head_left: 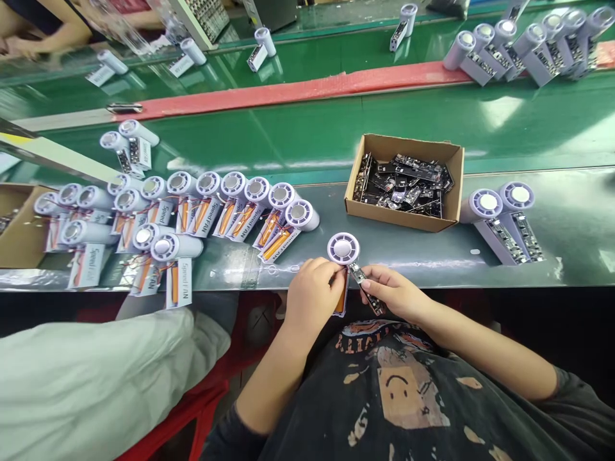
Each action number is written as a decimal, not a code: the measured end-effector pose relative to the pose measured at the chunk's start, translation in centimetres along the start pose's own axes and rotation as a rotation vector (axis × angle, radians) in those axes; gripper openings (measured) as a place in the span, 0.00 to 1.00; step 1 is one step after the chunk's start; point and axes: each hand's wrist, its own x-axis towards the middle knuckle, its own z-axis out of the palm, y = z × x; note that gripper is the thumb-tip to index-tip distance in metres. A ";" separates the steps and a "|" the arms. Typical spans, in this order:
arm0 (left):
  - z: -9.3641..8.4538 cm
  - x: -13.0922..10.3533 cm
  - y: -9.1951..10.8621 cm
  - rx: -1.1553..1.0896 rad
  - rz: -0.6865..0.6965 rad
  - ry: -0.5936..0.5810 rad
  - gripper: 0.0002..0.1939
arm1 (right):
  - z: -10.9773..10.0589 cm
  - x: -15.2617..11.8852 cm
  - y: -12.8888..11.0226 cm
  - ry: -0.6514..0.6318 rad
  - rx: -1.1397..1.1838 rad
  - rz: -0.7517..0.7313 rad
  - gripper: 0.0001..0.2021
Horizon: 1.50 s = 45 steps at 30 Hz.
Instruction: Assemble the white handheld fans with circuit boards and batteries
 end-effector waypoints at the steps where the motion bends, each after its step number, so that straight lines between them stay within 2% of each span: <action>1: -0.2 0.2 0.2 0.007 -0.022 -0.033 0.12 | 0.1 0.1 -0.3 0.011 -0.004 -0.007 0.24; 4: -0.3 0.5 0.5 0.017 -0.060 -0.067 0.13 | 0.4 0.2 -0.9 0.052 -0.001 -0.003 0.26; 7: 0.2 0.2 0.3 0.001 -0.043 -0.012 0.11 | 0.5 0.3 -1.1 0.088 0.022 0.065 0.26; 11: 0.7 -1.0 -0.5 -0.065 0.088 0.158 0.04 | 0.5 0.3 -1.1 0.123 0.055 0.114 0.25; 13: 0.8 -1.8 -0.9 -0.076 0.164 0.229 0.06 | 0.5 0.3 -1.2 0.132 0.056 0.101 0.24; 15: 0.7 -2.4 -1.1 -0.031 0.238 0.247 0.08 | 0.4 0.3 -1.2 0.134 0.047 0.092 0.23; 18: 0.7 -3.1 -1.0 0.099 0.284 0.201 0.10 | 0.4 0.3 -1.2 0.129 0.036 0.064 0.21; 21: 0.8 -3.1 -0.4 0.178 0.234 0.130 0.12 | 0.4 0.4 -1.0 0.131 0.011 0.053 0.20; 25: 0.6 -2.4 0.6 0.263 0.184 0.078 0.09 | 0.6 0.6 -0.8 0.172 -0.104 0.043 0.17; 30: 0.6 -1.4 1.2 0.347 0.183 0.024 0.06 | 0.8 0.8 -0.7 0.194 -0.229 0.015 0.14; 33: 0.8 -1.3 0.8 0.307 0.155 -0.017 0.08 | 0.7 0.8 -0.7 0.211 -0.303 -0.007 0.14; 36: 0.7 -1.7 0.1 0.164 0.117 -0.070 0.11 | 0.6 0.7 -0.7 0.199 -0.340 0.010 0.14; 38: 0.1 -2.1 -0.3 0.080 0.122 -0.088 0.12 | 0.6 0.6 -0.7 0.169 -0.345 0.028 0.15; 42: -1.8 -3.1 -0.5 0.078 0.166 -0.003 0.14 | 0.5 0.5 -0.7 0.170 -0.367 0.030 0.17; 45: -2.5 -3.4 0.1 0.118 0.225 -0.064 0.13 | 0.4 0.6 -0.8 0.175 -0.368 0.018 0.16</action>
